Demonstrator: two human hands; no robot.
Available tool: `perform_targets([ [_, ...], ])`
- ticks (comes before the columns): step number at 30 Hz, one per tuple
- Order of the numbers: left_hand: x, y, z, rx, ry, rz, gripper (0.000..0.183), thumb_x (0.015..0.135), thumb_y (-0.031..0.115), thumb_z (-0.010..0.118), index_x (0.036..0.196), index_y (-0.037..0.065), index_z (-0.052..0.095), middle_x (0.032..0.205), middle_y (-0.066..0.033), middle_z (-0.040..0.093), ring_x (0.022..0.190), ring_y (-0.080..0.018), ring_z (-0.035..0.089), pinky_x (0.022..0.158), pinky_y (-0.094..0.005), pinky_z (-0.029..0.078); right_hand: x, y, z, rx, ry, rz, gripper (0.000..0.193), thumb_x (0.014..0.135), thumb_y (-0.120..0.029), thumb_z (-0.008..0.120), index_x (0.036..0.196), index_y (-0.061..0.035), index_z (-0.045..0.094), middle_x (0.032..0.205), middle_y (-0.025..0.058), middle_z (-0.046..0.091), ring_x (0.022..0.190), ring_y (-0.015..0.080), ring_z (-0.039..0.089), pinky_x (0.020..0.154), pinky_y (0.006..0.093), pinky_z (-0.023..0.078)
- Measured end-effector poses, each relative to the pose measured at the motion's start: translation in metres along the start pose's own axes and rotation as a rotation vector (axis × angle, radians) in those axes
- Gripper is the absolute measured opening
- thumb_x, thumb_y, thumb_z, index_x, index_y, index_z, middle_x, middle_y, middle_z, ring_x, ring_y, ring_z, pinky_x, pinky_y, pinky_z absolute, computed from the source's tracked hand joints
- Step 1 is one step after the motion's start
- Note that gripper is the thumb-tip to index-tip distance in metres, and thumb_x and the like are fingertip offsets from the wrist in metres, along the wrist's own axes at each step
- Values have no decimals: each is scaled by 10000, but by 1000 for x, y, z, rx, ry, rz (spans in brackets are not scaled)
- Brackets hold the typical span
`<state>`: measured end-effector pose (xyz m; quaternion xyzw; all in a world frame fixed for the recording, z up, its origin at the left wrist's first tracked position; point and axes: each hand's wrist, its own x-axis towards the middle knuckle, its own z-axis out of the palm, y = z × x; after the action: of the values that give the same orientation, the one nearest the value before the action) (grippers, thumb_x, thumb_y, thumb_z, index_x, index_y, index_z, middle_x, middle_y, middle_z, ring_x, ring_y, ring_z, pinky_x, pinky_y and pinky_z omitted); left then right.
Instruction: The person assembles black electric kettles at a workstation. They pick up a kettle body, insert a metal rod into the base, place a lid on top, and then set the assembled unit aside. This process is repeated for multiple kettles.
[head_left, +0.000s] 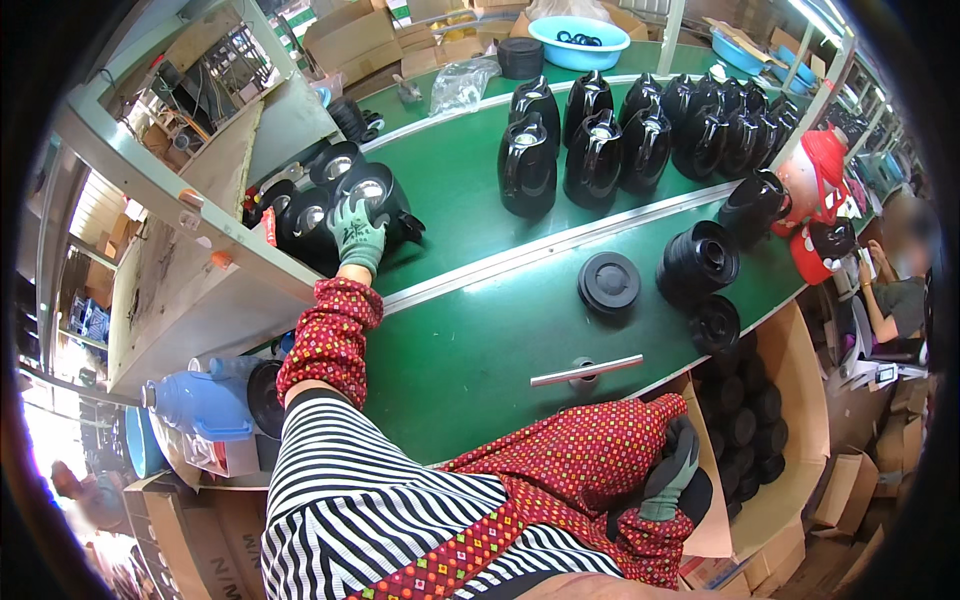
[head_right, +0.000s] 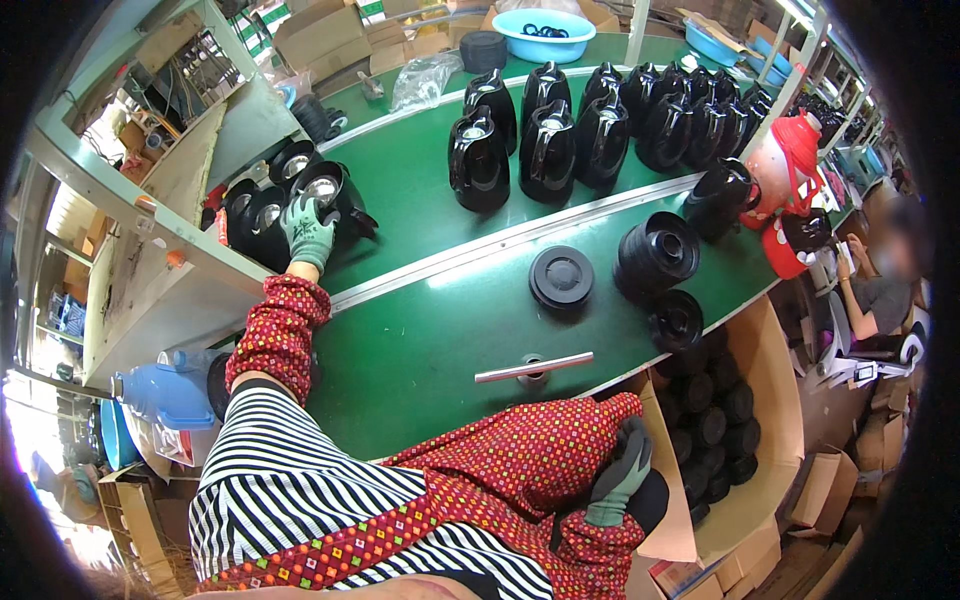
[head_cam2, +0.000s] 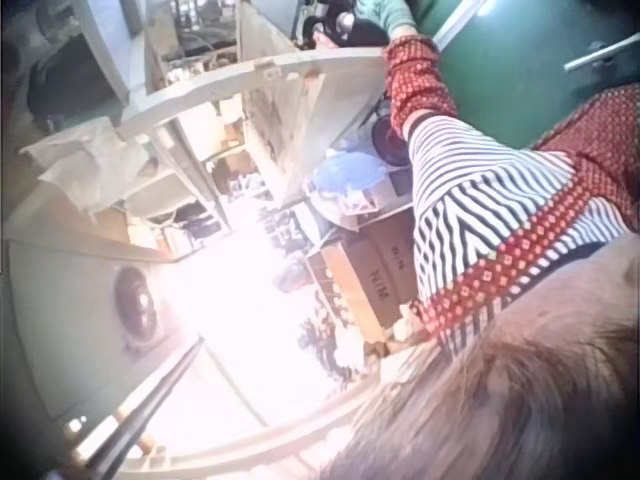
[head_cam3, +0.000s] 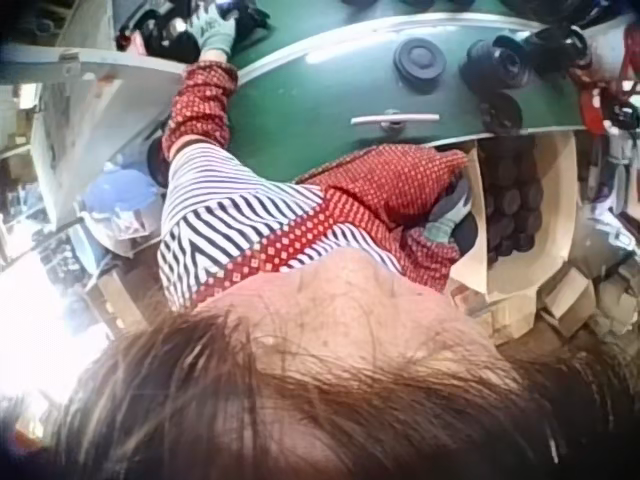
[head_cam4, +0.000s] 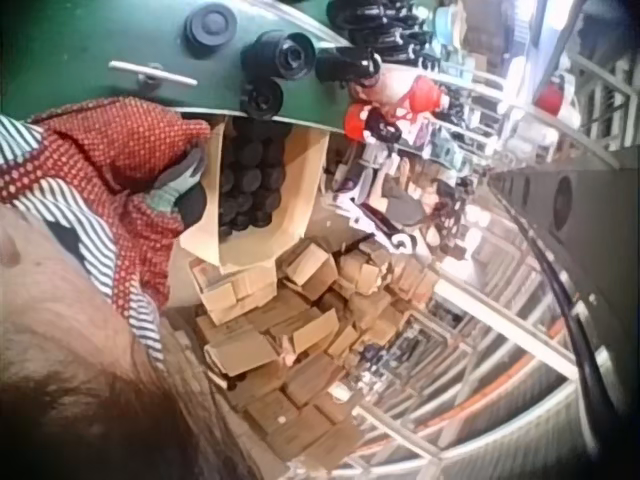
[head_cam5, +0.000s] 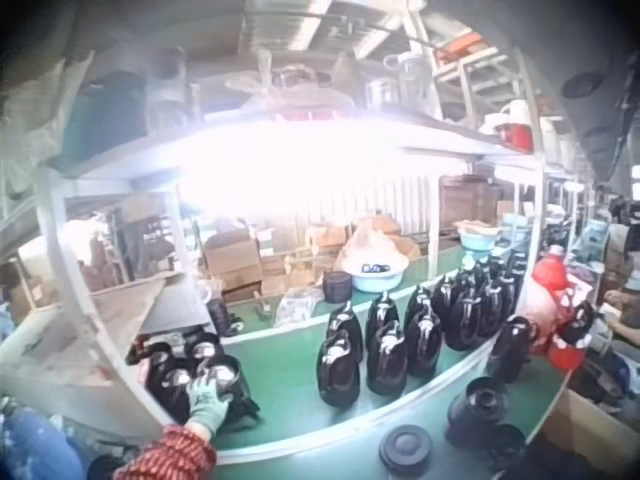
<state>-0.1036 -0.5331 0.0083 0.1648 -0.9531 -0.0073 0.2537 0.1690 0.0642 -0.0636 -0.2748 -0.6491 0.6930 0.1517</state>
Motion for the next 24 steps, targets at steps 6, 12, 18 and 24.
perform_targets([
  [6, -24, 26, -20, -162, 42, 224, 442, 758, 323, 862, 1107, 120, 682, 1255, -89, 684, 1187, -308, 609, 1094, -526, 363, -18, -46, 18, -257, -109, -298, 319, 1090, -198, 577, 1283, 42, 658, 1254, 125, 697, 1184, 238, 630, 1082, 373, 469],
  [12, -89, 118, -136, -483, 37, 784, 506, 692, 220, 882, 1139, 80, 689, 1218, -116, 697, 1120, -365, 630, 1050, -528, 425, -43, -118, 87, 5, -631, -124, 579, 1073, -156, 618, 1568, 41, 391, 1343, 145, 604, 1127, 182, 640, 964, 316, 528],
  [18, -154, 193, -213, -639, -184, 1202, 368, 683, 256, 864, 972, 102, 697, 1308, -148, 690, 1046, -310, 650, 1054, -530, 449, -31, -154, 125, 121, -700, 264, 521, 1078, -238, 632, 1507, 16, 479, 1498, 198, 484, 1174, 239, 637, 889, 308, 578],
  [24, -189, 217, -221, -862, -180, 1565, 282, 775, 208, 809, 1019, 85, 738, 1345, -139, 673, 1170, -329, 631, 1110, -607, 406, -42, -154, 84, 232, -816, 249, 585, 1017, -350, 739, 1438, 16, 560, 1263, 71, 688, 1087, 133, 663, 954, 297, 556],
])
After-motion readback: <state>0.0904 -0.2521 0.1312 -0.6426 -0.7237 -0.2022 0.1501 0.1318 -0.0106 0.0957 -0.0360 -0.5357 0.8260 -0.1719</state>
